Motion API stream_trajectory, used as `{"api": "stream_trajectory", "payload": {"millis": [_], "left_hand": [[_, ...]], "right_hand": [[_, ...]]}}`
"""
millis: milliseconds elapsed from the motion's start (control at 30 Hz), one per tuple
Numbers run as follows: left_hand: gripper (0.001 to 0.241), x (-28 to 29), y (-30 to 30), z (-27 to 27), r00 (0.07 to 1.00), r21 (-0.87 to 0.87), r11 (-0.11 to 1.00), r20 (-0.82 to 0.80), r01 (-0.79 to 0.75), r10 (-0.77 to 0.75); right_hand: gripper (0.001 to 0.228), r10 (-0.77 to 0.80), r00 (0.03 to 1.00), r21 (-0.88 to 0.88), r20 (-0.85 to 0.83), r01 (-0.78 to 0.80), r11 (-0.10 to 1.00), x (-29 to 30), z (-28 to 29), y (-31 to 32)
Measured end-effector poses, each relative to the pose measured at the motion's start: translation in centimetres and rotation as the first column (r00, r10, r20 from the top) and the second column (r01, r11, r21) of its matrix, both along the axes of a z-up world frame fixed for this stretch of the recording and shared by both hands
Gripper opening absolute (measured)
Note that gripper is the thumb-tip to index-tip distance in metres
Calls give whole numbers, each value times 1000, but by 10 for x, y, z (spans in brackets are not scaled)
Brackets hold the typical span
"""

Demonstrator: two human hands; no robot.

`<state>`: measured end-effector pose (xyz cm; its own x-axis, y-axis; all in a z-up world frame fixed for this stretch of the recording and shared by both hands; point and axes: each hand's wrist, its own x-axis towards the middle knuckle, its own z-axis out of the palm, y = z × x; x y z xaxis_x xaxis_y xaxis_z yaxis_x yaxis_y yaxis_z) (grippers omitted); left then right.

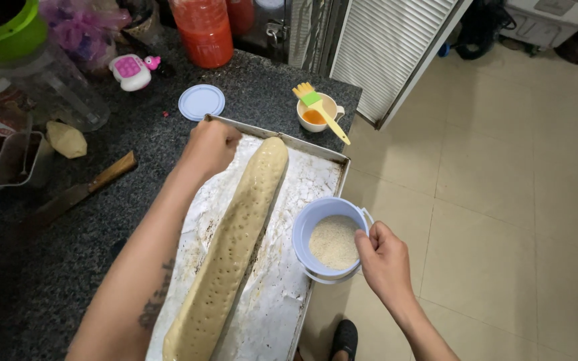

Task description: Seasoning a large loaf of dough and decorating animal-shaped dough pieces on baking trays.

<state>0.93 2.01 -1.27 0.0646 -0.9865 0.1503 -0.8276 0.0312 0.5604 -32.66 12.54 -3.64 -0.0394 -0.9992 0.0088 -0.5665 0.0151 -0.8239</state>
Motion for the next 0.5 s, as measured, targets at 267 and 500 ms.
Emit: {"api": "stream_trajectory", "payload": {"millis": [267, 500], "left_hand": [[20, -11, -25, -14, 999, -60, 998, 34, 32, -30], [27, -26, 7, -8, 995, 20, 997, 63, 80, -81]], "right_hand": [[32, -27, 1000, 13, 4, 27, 1000, -4, -3, 5], [31, -26, 999, 3, 35, 26, 1000, -8, 2, 7]]}}
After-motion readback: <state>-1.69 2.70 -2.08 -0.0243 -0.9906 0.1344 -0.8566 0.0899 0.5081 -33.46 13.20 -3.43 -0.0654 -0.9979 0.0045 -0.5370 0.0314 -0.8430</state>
